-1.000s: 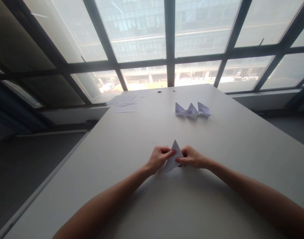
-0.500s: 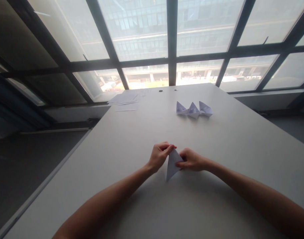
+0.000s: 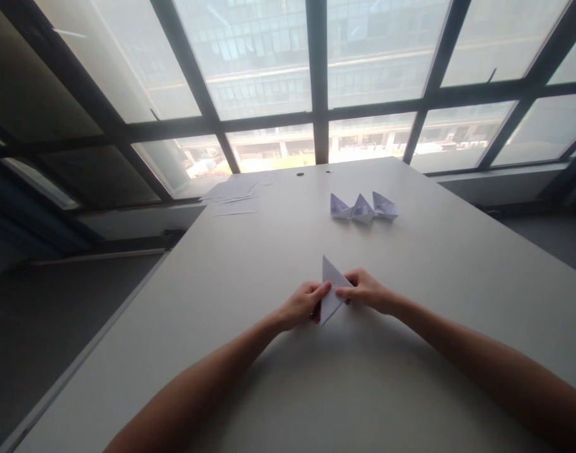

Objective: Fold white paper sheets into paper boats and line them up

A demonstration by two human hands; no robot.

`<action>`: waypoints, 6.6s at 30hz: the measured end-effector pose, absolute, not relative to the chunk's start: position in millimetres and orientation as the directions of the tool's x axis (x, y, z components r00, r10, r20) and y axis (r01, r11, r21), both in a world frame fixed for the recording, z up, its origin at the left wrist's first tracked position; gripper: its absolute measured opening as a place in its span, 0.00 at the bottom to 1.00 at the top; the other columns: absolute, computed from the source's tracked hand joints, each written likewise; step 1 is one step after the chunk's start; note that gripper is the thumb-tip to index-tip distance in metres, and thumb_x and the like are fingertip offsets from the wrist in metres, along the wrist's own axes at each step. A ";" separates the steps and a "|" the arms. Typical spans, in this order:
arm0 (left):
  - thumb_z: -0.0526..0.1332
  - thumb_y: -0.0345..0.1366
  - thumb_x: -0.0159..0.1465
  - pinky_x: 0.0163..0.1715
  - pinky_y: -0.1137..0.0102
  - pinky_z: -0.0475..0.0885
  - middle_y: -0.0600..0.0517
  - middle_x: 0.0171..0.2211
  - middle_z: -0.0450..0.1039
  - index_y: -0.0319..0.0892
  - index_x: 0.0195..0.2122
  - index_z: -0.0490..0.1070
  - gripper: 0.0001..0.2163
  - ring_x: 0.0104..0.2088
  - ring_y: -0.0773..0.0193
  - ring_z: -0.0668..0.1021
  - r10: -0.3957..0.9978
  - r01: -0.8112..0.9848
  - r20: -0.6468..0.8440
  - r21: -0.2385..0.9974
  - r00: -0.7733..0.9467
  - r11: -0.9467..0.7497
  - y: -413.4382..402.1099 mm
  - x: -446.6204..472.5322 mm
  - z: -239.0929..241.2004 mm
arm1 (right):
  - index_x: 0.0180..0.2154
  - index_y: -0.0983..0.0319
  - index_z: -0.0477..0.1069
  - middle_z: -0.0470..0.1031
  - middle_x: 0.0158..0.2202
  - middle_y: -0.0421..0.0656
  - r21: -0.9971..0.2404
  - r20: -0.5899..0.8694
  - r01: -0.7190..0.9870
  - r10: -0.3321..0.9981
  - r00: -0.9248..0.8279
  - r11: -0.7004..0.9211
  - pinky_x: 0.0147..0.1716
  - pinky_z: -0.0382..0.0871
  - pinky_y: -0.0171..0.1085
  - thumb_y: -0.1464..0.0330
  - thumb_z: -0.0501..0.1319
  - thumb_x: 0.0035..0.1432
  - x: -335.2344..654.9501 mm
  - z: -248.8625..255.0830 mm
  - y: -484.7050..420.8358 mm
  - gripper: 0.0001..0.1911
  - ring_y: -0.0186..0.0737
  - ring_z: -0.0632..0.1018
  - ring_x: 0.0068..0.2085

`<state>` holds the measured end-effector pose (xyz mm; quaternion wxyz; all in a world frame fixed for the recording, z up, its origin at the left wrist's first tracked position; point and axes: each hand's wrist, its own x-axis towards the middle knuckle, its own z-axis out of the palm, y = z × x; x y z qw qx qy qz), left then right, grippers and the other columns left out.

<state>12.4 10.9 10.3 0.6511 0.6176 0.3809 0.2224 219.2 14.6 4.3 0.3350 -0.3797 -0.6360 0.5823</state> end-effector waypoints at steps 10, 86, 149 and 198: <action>0.54 0.61 0.62 0.16 0.75 0.58 0.56 0.14 0.64 0.39 0.26 0.69 0.27 0.14 0.70 0.65 0.727 0.211 -0.291 0.956 0.622 0.203 10.0 11.0 8.4 | 0.23 0.64 0.71 0.67 0.19 0.38 -0.995 0.069 0.043 0.952 -0.298 0.086 0.24 0.56 0.33 0.63 0.65 0.53 219.1 1.0 16.1 0.13 0.33 0.66 0.23; 0.61 0.44 0.63 0.26 0.71 0.76 0.48 0.36 0.73 0.38 0.40 0.78 0.14 0.32 0.62 0.76 0.939 0.034 0.141 0.987 0.313 -0.160 1.9 27.1 12.1 | 0.54 0.67 0.72 0.71 0.25 0.39 -0.987 0.142 -0.098 0.970 -0.200 0.124 0.24 0.60 0.33 0.59 0.67 0.54 204.1 -14.9 16.3 0.29 0.32 0.66 0.24; 0.64 0.37 0.60 0.54 0.56 0.69 0.42 0.57 0.70 0.42 0.58 0.70 0.24 0.53 0.51 0.74 0.837 -0.290 0.008 0.940 0.547 0.180 45.6 23.2 12.6 | 0.55 0.59 0.73 0.80 0.35 0.42 -0.809 0.529 0.260 0.846 -0.065 0.526 0.32 0.68 0.33 0.77 0.52 0.59 213.9 -24.9 35.2 0.25 0.36 0.76 0.31; 0.69 0.49 0.56 0.29 0.70 0.72 0.48 0.31 0.78 0.37 0.41 0.77 0.20 0.30 0.60 0.78 0.918 0.049 -0.062 0.998 0.391 0.047 31.2 42.4 8.0 | 0.22 0.63 0.67 0.63 0.18 0.37 -0.964 0.230 0.131 0.973 -0.014 0.230 0.20 0.54 0.33 0.51 0.57 0.61 212.7 -13.8 21.4 0.25 0.32 0.63 0.21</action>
